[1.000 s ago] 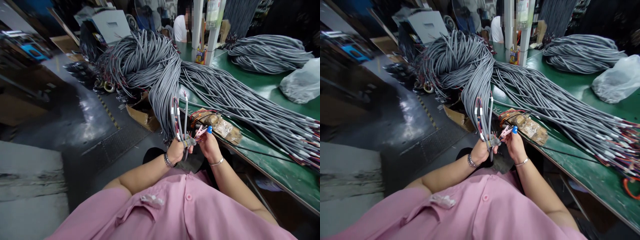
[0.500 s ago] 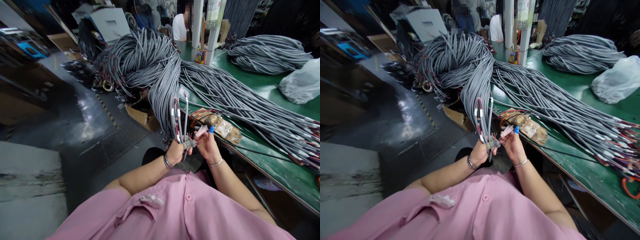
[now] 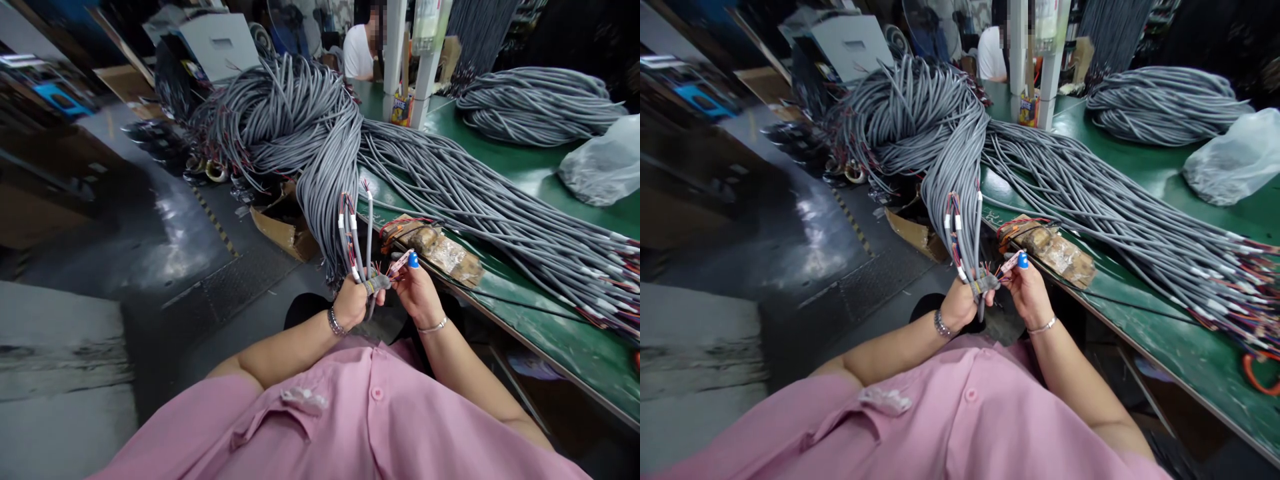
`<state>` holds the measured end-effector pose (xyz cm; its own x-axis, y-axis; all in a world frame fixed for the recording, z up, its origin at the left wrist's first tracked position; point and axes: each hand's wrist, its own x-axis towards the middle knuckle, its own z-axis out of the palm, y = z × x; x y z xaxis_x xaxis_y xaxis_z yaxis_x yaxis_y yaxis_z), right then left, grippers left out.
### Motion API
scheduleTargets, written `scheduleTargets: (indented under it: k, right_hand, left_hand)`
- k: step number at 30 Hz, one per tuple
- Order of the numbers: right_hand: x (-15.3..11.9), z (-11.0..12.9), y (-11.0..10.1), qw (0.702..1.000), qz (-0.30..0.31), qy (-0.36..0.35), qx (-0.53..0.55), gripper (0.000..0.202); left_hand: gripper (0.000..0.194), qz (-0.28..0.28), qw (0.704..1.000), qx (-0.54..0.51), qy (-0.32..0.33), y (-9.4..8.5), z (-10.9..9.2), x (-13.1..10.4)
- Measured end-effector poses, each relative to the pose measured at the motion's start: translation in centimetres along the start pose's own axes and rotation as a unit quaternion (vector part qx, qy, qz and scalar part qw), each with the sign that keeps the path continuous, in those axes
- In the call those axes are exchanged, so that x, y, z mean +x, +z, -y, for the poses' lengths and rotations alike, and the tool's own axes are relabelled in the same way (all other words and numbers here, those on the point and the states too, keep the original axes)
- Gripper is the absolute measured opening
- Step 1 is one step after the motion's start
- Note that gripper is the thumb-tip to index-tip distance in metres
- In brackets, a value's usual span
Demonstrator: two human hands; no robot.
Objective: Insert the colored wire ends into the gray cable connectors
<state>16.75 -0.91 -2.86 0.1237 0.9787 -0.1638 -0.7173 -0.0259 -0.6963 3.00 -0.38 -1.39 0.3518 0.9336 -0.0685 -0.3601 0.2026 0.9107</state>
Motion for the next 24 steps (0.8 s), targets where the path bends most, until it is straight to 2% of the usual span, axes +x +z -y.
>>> scheduleTargets:
  k: [4,6,8,11,13,20,24]
  right_hand:
    - [0.1,-0.7,-0.4,0.989,-0.073,-0.110,-0.071,0.031]
    - [0.2,-1.0,-0.5,0.981,-0.091,-0.143,-0.094,0.033]
    - [0.4,-1.1,-0.6,0.988,-0.066,-0.120,-0.076,0.038]
    - [0.7,-1.1,-0.4,0.999,-0.014,-0.039,-0.014,0.041]
    - [0.9,-1.0,-0.4,1.000,-0.005,-0.014,0.016,0.039]
    - [1.2,-1.0,-0.2,0.998,-0.022,-0.028,0.058,0.032]
    - [0.8,-0.9,0.0,0.997,-0.011,-0.002,0.074,0.036]
  left_hand:
    - [0.027,0.000,1.000,-0.003,-0.010,0.0,-0.2,0.0]
    - [0.028,-0.002,1.000,-0.001,-0.019,0.0,-0.3,-0.1]
    - [0.028,-0.006,1.000,0.006,-0.025,0.0,-0.3,0.0]
    - [0.029,-0.011,0.999,0.018,-0.027,0.1,-0.2,0.1]
    - [0.030,-0.011,0.999,0.021,-0.024,0.1,-0.1,0.1]
    - [0.031,-0.010,0.999,0.029,-0.025,0.2,0.1,0.2]
    - [0.034,-0.011,0.999,0.036,-0.019,0.1,0.1,0.0]
